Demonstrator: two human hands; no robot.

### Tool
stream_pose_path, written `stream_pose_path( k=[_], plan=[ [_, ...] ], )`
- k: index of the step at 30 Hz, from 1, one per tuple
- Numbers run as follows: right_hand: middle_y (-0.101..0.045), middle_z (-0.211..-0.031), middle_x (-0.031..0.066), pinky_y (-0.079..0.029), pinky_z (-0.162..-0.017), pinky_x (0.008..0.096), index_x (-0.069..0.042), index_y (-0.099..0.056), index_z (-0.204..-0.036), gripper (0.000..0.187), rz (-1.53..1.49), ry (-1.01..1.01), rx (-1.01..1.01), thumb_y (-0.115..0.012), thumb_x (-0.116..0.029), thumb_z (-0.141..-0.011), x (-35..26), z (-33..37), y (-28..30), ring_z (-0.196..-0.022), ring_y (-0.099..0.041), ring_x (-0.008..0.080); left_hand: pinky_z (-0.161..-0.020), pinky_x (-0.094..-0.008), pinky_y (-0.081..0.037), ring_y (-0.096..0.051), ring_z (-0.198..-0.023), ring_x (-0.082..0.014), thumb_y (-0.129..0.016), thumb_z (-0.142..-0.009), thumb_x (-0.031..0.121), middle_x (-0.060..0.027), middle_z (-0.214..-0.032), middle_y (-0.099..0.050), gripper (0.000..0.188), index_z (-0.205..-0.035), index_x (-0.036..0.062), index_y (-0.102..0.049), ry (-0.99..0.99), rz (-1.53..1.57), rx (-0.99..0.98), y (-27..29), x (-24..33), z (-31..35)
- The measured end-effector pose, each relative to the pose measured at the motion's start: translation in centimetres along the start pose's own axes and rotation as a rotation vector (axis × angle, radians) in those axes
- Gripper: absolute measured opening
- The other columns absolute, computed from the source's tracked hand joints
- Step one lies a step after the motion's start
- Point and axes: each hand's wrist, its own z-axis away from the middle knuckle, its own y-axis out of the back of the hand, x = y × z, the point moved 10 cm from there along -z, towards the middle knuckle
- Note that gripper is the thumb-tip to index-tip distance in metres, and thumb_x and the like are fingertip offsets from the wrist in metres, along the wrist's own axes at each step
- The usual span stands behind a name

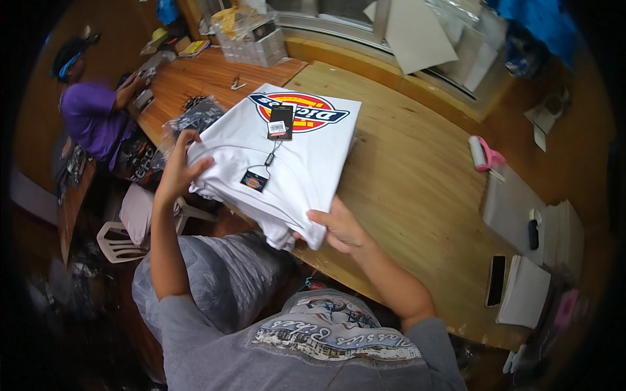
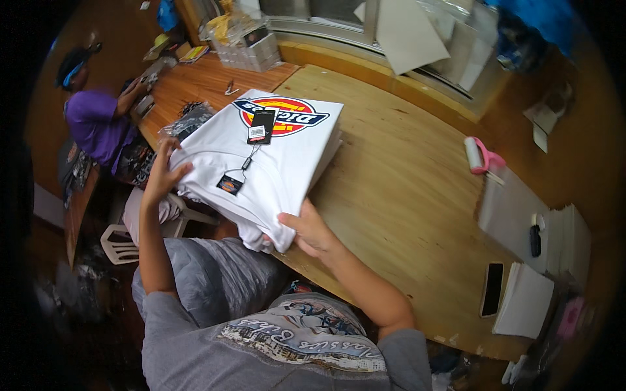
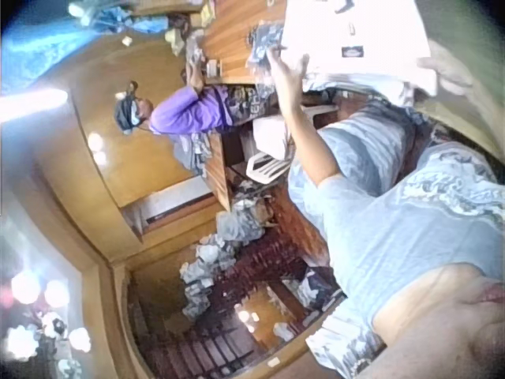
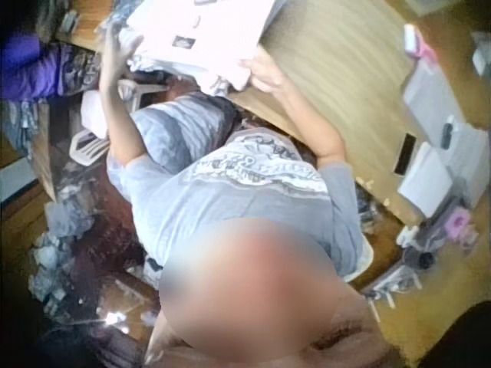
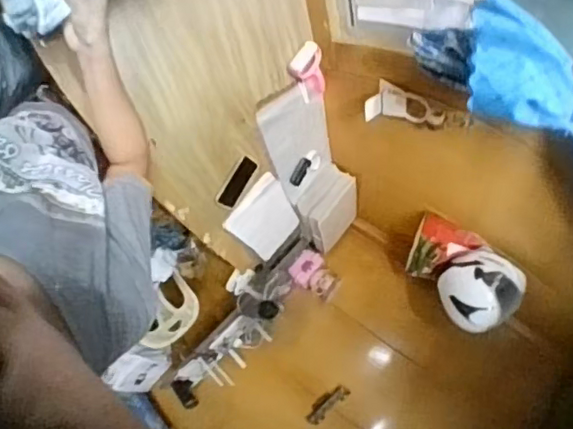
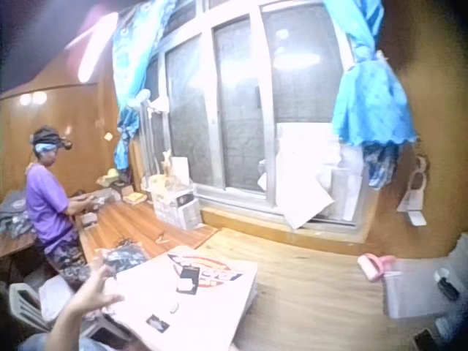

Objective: The person folds white t-shirts and places them into clear plastic bags. They then seal the bags and stack the packaged shirts on the table.

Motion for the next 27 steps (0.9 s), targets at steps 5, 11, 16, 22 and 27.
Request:
stream_pose_path(
  k=[5, 11, 16, 22, 27],
  plan=[
    [-0.044, -0.106, 0.0141, -0.052, -0.062, 0.0386, -0.003, -0.027, -0.119, 0.053, 0.188, 0.029, 0.172, -0.055, -0.002, -0.074, -5.8, 12.3, 6.3, -0.087, -0.053, 0.0240, -0.053, -0.0256, -0.036, -0.042, -0.056, -0.0151, -0.065, -0.065, 0.012, -0.0105, -0.070, -0.045, 0.030, -0.087, 0.0047, -0.045, 0.030, -0.056, -0.040, -7.2, 9.6, 6.0],
    [-0.043, -0.112, 0.0080, -0.035, -0.085, 0.0253, -0.001, -0.027, -0.122, 0.056, 0.311, 0.115, 0.429, -0.054, -0.001, -0.074, -9.0, 31.4, 16.1, -0.100, -0.043, 0.0135, -0.060, -0.0305, -0.038, -0.047, -0.062, -0.0256, -0.058, -0.071, 0.009, -0.0140, -0.074, -0.049, 0.022, -0.086, 0.0011, -0.046, -0.063, 0.094, -0.175, -22.3, 18.7, 16.0],
    [-0.052, -0.097, 0.0060, -0.039, -0.075, 0.0237, -0.002, -0.042, -0.111, 0.038, 0.688, 0.157, 0.698, -0.052, -0.002, -0.074, -6.8, 39.1, 23.9, -0.086, -0.049, 0.0122, -0.073, -0.0367, -0.036, -0.046, -0.082, -0.0325, -0.060, -0.070, 0.015, -0.0160, -0.085, -0.048, 0.027, -0.089, 0.0009, -0.046, -0.174, -0.038, -0.400, -32.7, 18.7, 21.7],
    [-0.055, -0.058, 0.0063, -0.043, -0.053, 0.0279, -0.001, -0.057, -0.064, 0.010, 1.381, 0.529, 1.759, -0.059, -0.009, -0.070, -23.6, 58.2, 28.4, -0.055, -0.053, 0.0165, -0.074, -0.0370, -0.035, -0.043, -0.084, -0.0327, -0.062, -0.067, 0.012, -0.0160, -0.083, -0.046, 0.028, -0.087, -0.0004, -0.047, -0.295, -0.273, -0.098, -31.0, 23.7, 19.4],
    [-0.055, -0.062, 0.0069, -0.043, -0.057, 0.0259, -0.002, -0.055, -0.064, 0.032, 1.372, 0.212, 1.695, -0.078, -0.017, -0.048, -25.5, 59.7, 35.7, -0.058, -0.052, 0.0163, -0.071, -0.0365, -0.036, -0.044, -0.078, -0.0294, -0.065, -0.065, 0.017, -0.0162, -0.086, -0.048, 0.046, -0.101, -0.0016, -0.042, -0.274, -0.047, -0.182, -38.4, 25.8, 14.5]
  ],
)
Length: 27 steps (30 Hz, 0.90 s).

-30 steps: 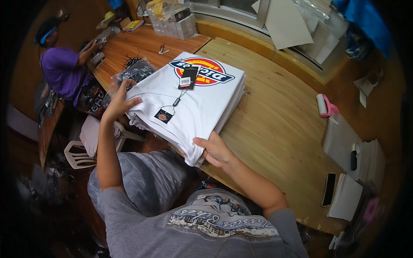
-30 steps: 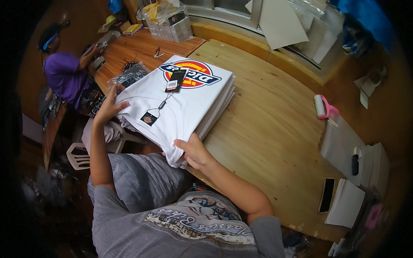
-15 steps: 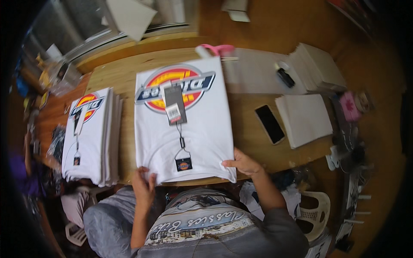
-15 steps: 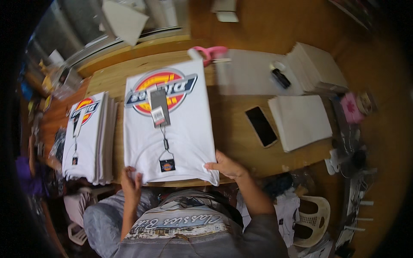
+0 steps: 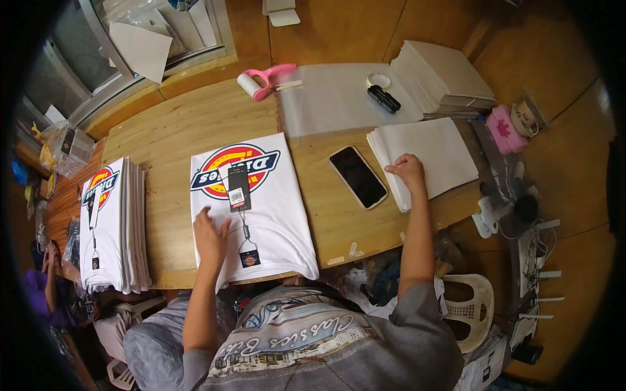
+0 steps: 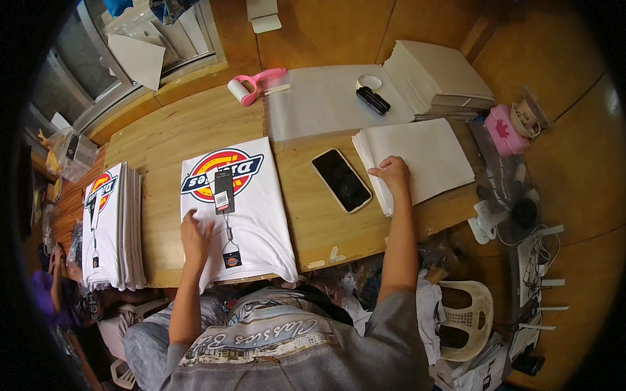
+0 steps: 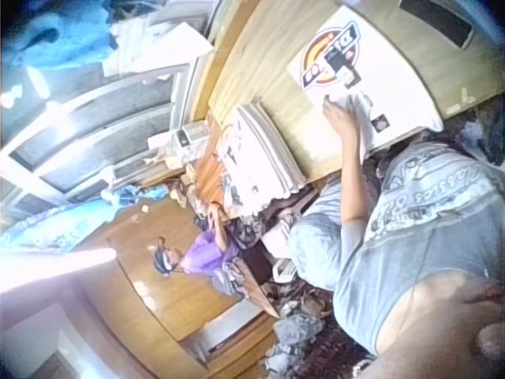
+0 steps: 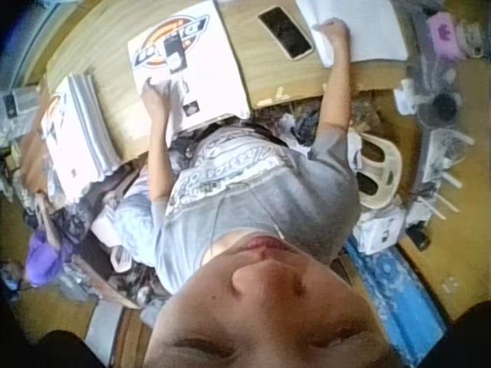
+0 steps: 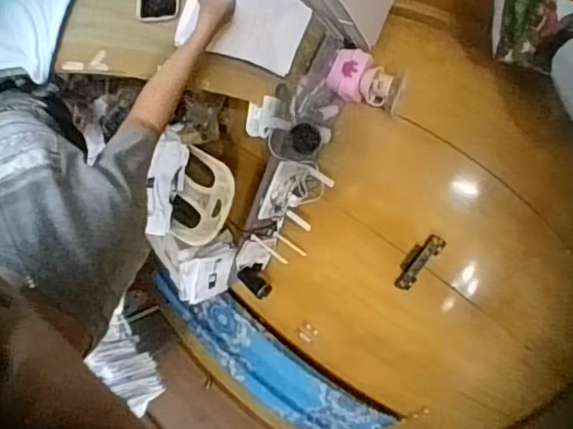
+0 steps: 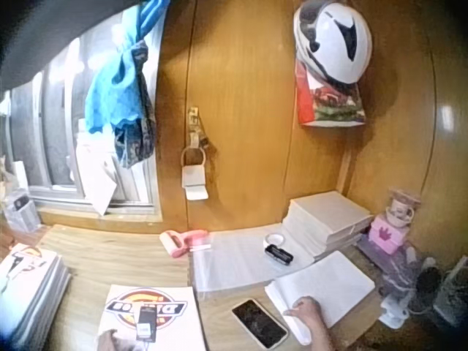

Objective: The person folds white t-shirts and places them into clear plastic bags. They then seal the bags and stack the packaged shirts on the table.

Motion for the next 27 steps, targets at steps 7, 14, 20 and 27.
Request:
stream_pose_path(
  k=[7, 14, 20, 27],
  plan=[
    [-0.055, -0.063, 0.0054, -0.043, -0.056, 0.0250, -0.001, -0.056, -0.065, 0.027, -0.058, -0.059, -0.080, -0.076, -0.012, -0.050, 1.3, -0.5, -0.5, -0.059, -0.051, 0.0132, -0.071, -0.0368, -0.041, -0.049, -0.084, -0.0355, -0.073, -0.055, 0.013, -0.0210, -0.096, -0.046, 0.072, -0.114, -0.0004, -0.034, 0.074, 0.115, -0.083, -3.6, 2.4, -3.5],
    [-0.054, -0.063, 0.0041, -0.042, -0.055, 0.0236, -0.002, -0.057, -0.066, 0.024, -0.053, -0.114, -0.071, -0.074, -0.009, -0.052, 1.2, -0.1, -0.2, -0.058, -0.050, 0.0118, -0.066, -0.0336, -0.043, -0.056, -0.077, -0.0289, -0.074, -0.051, 0.010, -0.0173, -0.079, -0.057, 0.065, -0.106, -0.0011, -0.042, 0.318, 0.251, -0.222, -4.9, 0.7, -3.9],
    [-0.054, -0.062, 0.0040, -0.042, -0.055, 0.0235, -0.001, -0.058, -0.067, 0.021, -0.099, -0.135, -0.075, -0.073, -0.007, -0.054, 2.0, -0.4, -0.1, -0.057, -0.050, 0.0120, -0.062, -0.0336, -0.043, -0.054, -0.068, -0.0297, -0.072, -0.055, 0.013, -0.0152, -0.077, -0.056, 0.040, -0.087, -0.0017, -0.053, 0.096, 0.314, -0.092, -4.9, 0.4, -3.3],
    [-0.056, -0.065, 0.0040, -0.042, -0.055, 0.0230, -0.001, -0.060, -0.071, 0.013, 0.042, -0.126, -0.053, -0.065, -0.009, -0.062, 1.6, -0.2, -0.7, -0.057, -0.050, 0.0119, -0.060, -0.0293, -0.041, -0.052, -0.066, -0.0233, -0.067, -0.063, 0.008, -0.0132, -0.075, -0.053, 0.026, -0.083, -0.0016, -0.053, 0.144, 0.557, -0.079, -4.6, -1.2, -1.6]
  ],
)
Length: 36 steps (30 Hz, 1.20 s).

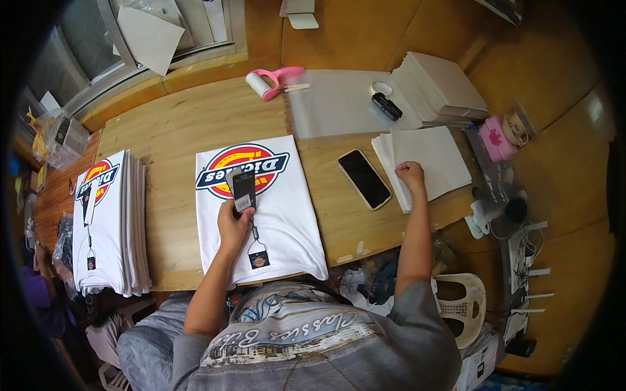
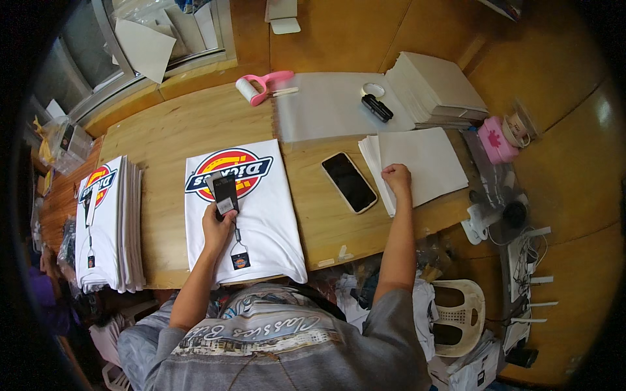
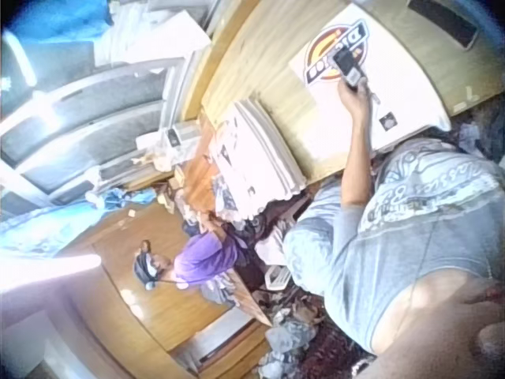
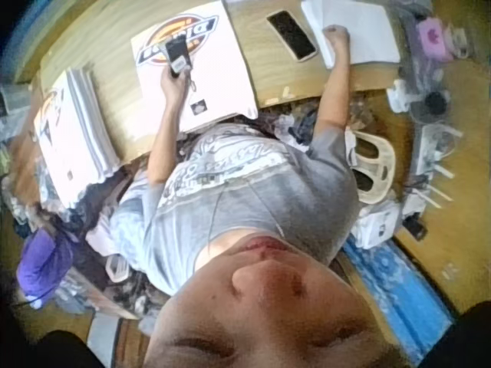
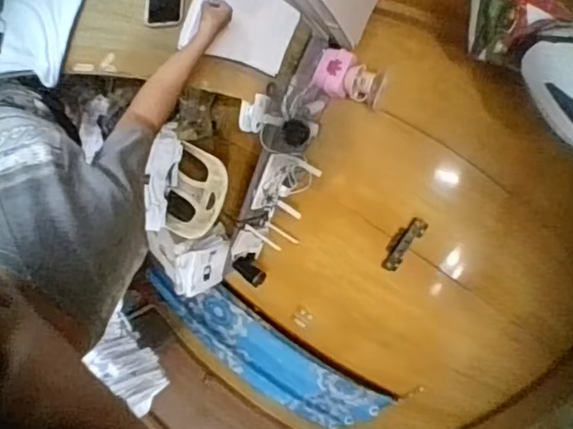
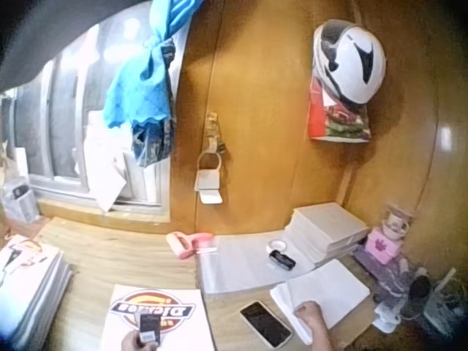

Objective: The person folds white t-shirts and places them into clear plastic bags. They then seal the bags and stack the packaged shirts on the table.

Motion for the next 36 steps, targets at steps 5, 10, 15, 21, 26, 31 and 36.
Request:
stream_pose_path(
  k=[5, 10, 15, 21, 26, 31, 36],
  plan=[
    [-0.057, -0.067, 0.0074, -0.043, -0.056, 0.0281, 0.000, -0.058, -0.076, 0.013, -0.241, -0.041, 0.294, -0.058, -0.009, -0.067, 1.7, -0.6, 2.6, -0.059, -0.052, 0.0150, -0.058, -0.0257, -0.040, -0.048, -0.064, -0.0145, -0.057, -0.075, 0.010, -0.0057, -0.073, -0.050, 0.022, -0.092, 0.0009, -0.048, 0.036, 0.327, -0.073, 0.9, -1.4, 1.2],
    [-0.054, -0.071, 0.0151, -0.042, -0.063, 0.0348, -0.003, -0.049, -0.089, 0.016, -0.209, 0.267, 0.230, -0.049, -0.006, -0.073, -18.2, 5.4, -0.5, -0.069, -0.054, 0.0294, -0.074, -0.0232, -0.037, -0.045, -0.083, -0.0099, -0.046, -0.084, 0.022, -0.0022, -0.092, -0.050, 0.029, -0.107, 0.0044, -0.042, 0.195, 0.583, -0.278, -0.7, -1.5, 2.9],
    [-0.057, -0.078, 0.0152, -0.045, -0.062, 0.0390, -0.009, -0.050, -0.094, 0.019, 0.120, 0.819, -0.133, -0.045, -0.017, -0.077, -30.4, 14.2, -15.0, -0.073, -0.056, 0.0309, -0.083, -0.0331, -0.031, -0.041, -0.095, -0.0267, -0.048, -0.080, 0.017, -0.0159, -0.100, -0.042, 0.028, -0.100, -0.0017, -0.039, -0.199, 0.305, -0.469, 0.4, 7.7, 3.4],
    [-0.056, -0.074, 0.0128, -0.045, -0.059, 0.0364, -0.006, -0.055, -0.079, 0.013, -0.046, 1.034, -0.280, -0.053, -0.013, -0.068, -31.8, 20.6, -20.3, -0.069, -0.056, 0.0278, -0.086, -0.0383, -0.029, -0.038, -0.099, -0.0339, -0.051, -0.075, 0.012, -0.0187, -0.104, -0.039, 0.030, -0.098, -0.0030, -0.038, -0.451, 0.061, -0.262, 4.1, 8.9, 0.5],
    [-0.055, -0.090, 0.0080, -0.045, -0.054, 0.0355, -0.004, -0.052, -0.082, 0.015, 0.291, 1.307, -0.176, -0.049, -0.009, -0.068, -32.8, 23.7, -21.4, -0.082, -0.053, 0.0264, -0.068, -0.0325, -0.041, -0.051, -0.077, -0.0282, -0.051, -0.076, 0.009, -0.0167, -0.088, -0.051, 0.022, -0.093, -0.0023, -0.045, -0.169, -0.006, -0.284, 5.1, 4.9, -2.5],
    [-0.052, -0.102, 0.0083, -0.042, -0.070, 0.0387, -0.005, -0.051, -0.084, 0.016, 0.279, 1.241, -0.173, -0.049, -0.010, -0.069, -31.8, 23.6, -21.3, -0.096, -0.048, 0.0283, -0.073, -0.0390, -0.037, -0.048, -0.086, -0.0307, -0.056, -0.072, 0.015, -0.0164, -0.089, -0.052, 0.026, -0.092, -0.0009, -0.050, -0.056, -0.135, -0.381, 4.0, 1.1, -3.0],
    [-0.050, -0.110, 0.0081, -0.035, -0.082, 0.0459, -0.006, -0.051, -0.082, 0.013, 0.268, 1.183, -0.104, -0.049, -0.011, -0.071, -29.0, 21.6, -19.9, -0.102, -0.044, 0.0331, -0.083, -0.0420, -0.030, -0.040, -0.102, -0.0260, -0.054, -0.074, 0.022, -0.0100, -0.104, -0.049, 0.028, -0.093, 0.0021, -0.051, -0.144, -0.335, -0.420, 3.4, 0.1, -2.1]
  ],
)
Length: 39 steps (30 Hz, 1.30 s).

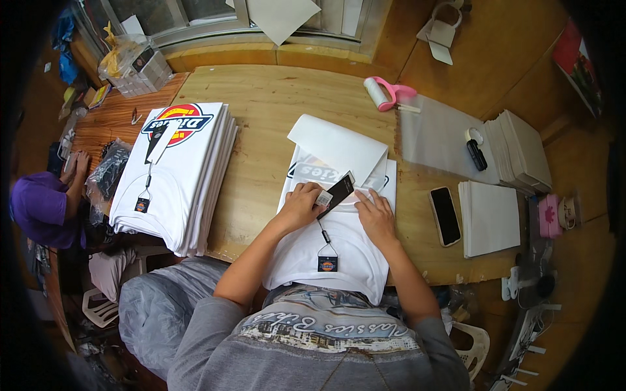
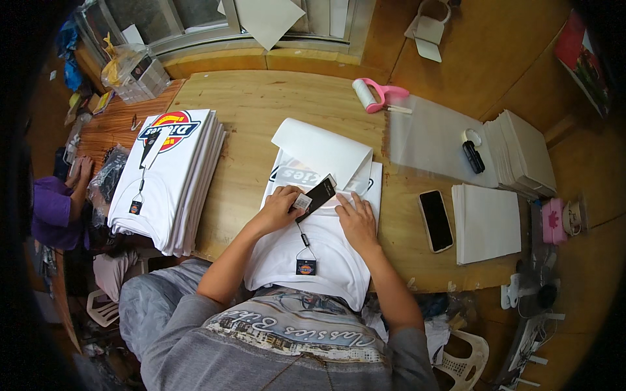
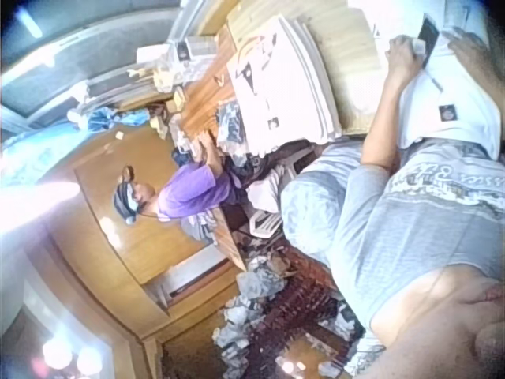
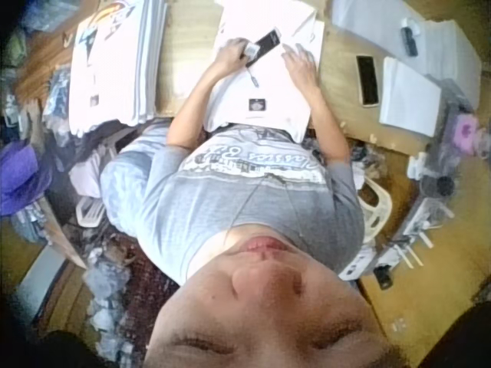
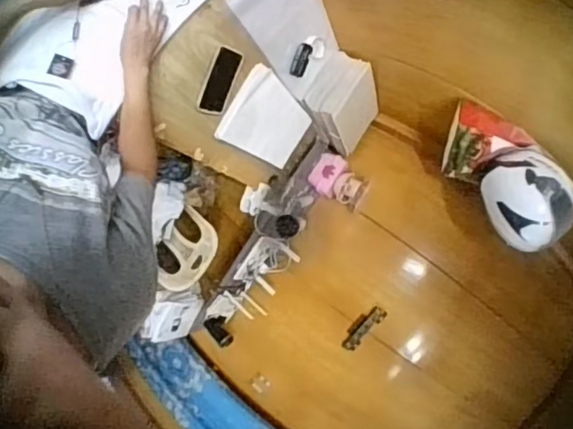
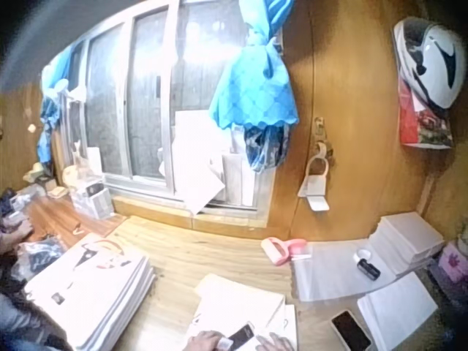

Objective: The person folds white t-shirts and places them into clear plastic bags. They then seal the bags and stack the packaged shirts on the table.

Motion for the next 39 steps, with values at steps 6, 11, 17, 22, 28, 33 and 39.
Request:
stream_pose_path(
  k=[6, 11, 17, 22, 28, 33, 39],
  plan=[
    [-0.053, -0.100, 0.0113, -0.041, -0.075, 0.0386, -0.005, -0.051, -0.083, 0.010, -0.236, -0.175, -0.037, -0.049, -0.009, -0.074, 1.6, -0.7, 1.2, -0.094, -0.050, 0.0312, -0.089, -0.0392, -0.027, -0.036, -0.109, -0.0235, -0.049, -0.076, 0.014, -0.0041, -0.112, -0.046, 0.021, -0.096, 0.0081, -0.052, -0.172, -0.233, 0.232, 1.1, -0.7, -0.6],
    [-0.054, -0.099, 0.0097, -0.043, -0.062, 0.0263, -0.010, -0.037, -0.108, 0.034, -1.094, -0.834, -0.062, -0.043, 0.002, -0.077, 12.4, -2.1, -4.9, -0.074, -0.052, 0.0175, -0.088, -0.0386, -0.029, -0.037, -0.109, -0.0214, -0.051, -0.071, 0.007, 0.0008, -0.114, -0.045, 0.028, -0.098, 0.0153, -0.053, -0.199, -0.201, 0.129, 0.8, -1.4, -1.3],
    [-0.034, -0.123, 0.0102, -0.038, -0.081, 0.0332, -0.012, -0.031, -0.121, 0.057, -1.278, -0.635, 0.458, -0.052, 0.000, -0.070, 17.6, -6.0, 0.1, -0.103, -0.042, 0.0241, -0.093, -0.0435, -0.021, -0.029, -0.117, -0.0217, -0.057, -0.072, 0.017, 0.0018, -0.122, -0.039, 0.031, -0.102, 0.0191, -0.053, -0.181, -0.260, 0.090, 1.4, -2.0, -1.2],
    [-0.040, -0.120, 0.0112, -0.034, -0.087, 0.0435, -0.017, -0.027, -0.126, 0.085, 0.029, -1.019, -0.094, -0.073, -0.023, -0.055, 20.3, 7.8, 7.6, -0.108, -0.039, 0.0275, -0.094, -0.0440, -0.019, -0.025, -0.119, -0.0229, -0.060, -0.069, 0.029, 0.0023, -0.124, -0.037, 0.041, -0.107, 0.0183, -0.050, -0.132, -0.147, 0.088, 1.8, -3.5, -1.3],
    [-0.041, -0.115, 0.0166, -0.033, -0.086, 0.0453, -0.017, -0.025, -0.126, 0.093, -0.055, -1.049, -0.156, -0.075, -0.020, -0.048, 22.4, 15.5, 6.7, -0.107, -0.039, 0.0326, -0.092, -0.0450, -0.019, -0.027, -0.117, -0.0239, -0.064, -0.066, 0.028, 0.0025, -0.122, -0.038, 0.044, -0.106, 0.0166, -0.049, -0.153, -0.132, 0.075, 2.0, -3.2, -1.7],
    [-0.040, -0.117, 0.0158, -0.032, -0.090, 0.0355, -0.010, -0.029, -0.124, 0.085, -0.542, -0.892, 0.071, -0.069, -0.007, -0.049, 18.8, 11.0, 6.3, -0.107, -0.039, 0.0281, -0.092, -0.0446, -0.019, -0.027, -0.117, -0.0240, -0.064, -0.065, 0.027, 0.0026, -0.122, -0.038, 0.044, -0.105, 0.0167, -0.049, -0.148, -0.132, 0.073, 1.9, -3.5, -1.8],
    [-0.036, -0.119, 0.0120, -0.025, -0.096, 0.0349, -0.010, -0.035, -0.118, 0.080, -0.602, -0.200, -0.127, -0.070, -0.007, -0.046, 3.2, -3.8, 4.3, -0.112, -0.031, 0.0285, -0.088, -0.0413, -0.023, -0.034, -0.110, -0.0236, -0.056, -0.072, 0.016, 0.0031, -0.119, -0.041, 0.030, -0.101, 0.0160, -0.052, -0.176, -0.169, 0.111, 2.2, -3.9, -1.9]
  ],
)
